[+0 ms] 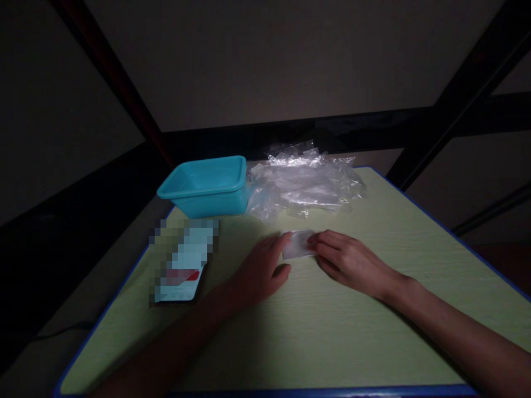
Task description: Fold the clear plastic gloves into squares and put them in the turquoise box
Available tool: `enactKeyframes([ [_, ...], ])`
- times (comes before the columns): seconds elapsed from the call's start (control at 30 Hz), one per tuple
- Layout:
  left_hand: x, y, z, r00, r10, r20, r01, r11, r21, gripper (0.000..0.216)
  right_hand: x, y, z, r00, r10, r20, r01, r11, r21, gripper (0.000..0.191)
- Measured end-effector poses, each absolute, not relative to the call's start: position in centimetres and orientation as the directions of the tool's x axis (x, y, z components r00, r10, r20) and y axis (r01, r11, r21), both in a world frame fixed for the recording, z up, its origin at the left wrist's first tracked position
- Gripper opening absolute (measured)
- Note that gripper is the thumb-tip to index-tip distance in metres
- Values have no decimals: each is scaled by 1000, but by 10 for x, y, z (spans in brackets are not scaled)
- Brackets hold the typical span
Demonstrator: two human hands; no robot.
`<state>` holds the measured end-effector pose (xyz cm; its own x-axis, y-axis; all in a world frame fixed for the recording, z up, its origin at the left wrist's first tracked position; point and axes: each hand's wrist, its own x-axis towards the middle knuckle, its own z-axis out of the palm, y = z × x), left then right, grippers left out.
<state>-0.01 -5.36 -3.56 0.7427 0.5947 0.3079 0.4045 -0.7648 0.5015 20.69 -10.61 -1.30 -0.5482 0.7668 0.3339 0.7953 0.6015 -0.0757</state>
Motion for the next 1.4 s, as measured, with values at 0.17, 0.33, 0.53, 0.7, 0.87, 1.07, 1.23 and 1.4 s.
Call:
enactKeyframes([
  [0.17, 0, -53, -33, 738, 597, 315, 393, -760, 518, 52, 207, -103, -17, -475, 768, 430, 788, 588, -179, 21],
  [0.33, 1, -50, -31, 687, 644, 336, 355, -701, 618, 39, 204, -106, -13, -304, 840, 450, 693, 519, -501, 17],
  [0.53, 5, -46, -27, 578, 752, 318, 279, -548, 789, 16, 199, -107, -7, -8, 955, 297, 420, 273, -866, 18],
  [0.7, 13, -50, -23, 552, 827, 104, 198, -251, 948, 7, 197, -103, -3, 108, 978, 177, 202, 152, -967, 22],
  [0.87, 18, -55, -21, 553, 833, -1, 61, -39, 997, 10, 197, -101, -7, 152, 986, 66, 37, 61, -997, 23],
  [1.07, 18, -56, -18, 544, 836, -72, -22, 101, 995, 18, 193, -101, -7, 145, 989, 9, -62, 18, -998, 16],
  [1.23, 18, -56, -18, 509, 857, -82, -47, 122, 991, 27, 193, -102, -7, 115, 990, 83, -86, 94, -992, 27],
  [1.4, 17, -56, -18, 509, 857, -84, -42, 122, 992, 28, 195, -101, -13, 41, 988, 147, -18, 147, -989, 28],
])
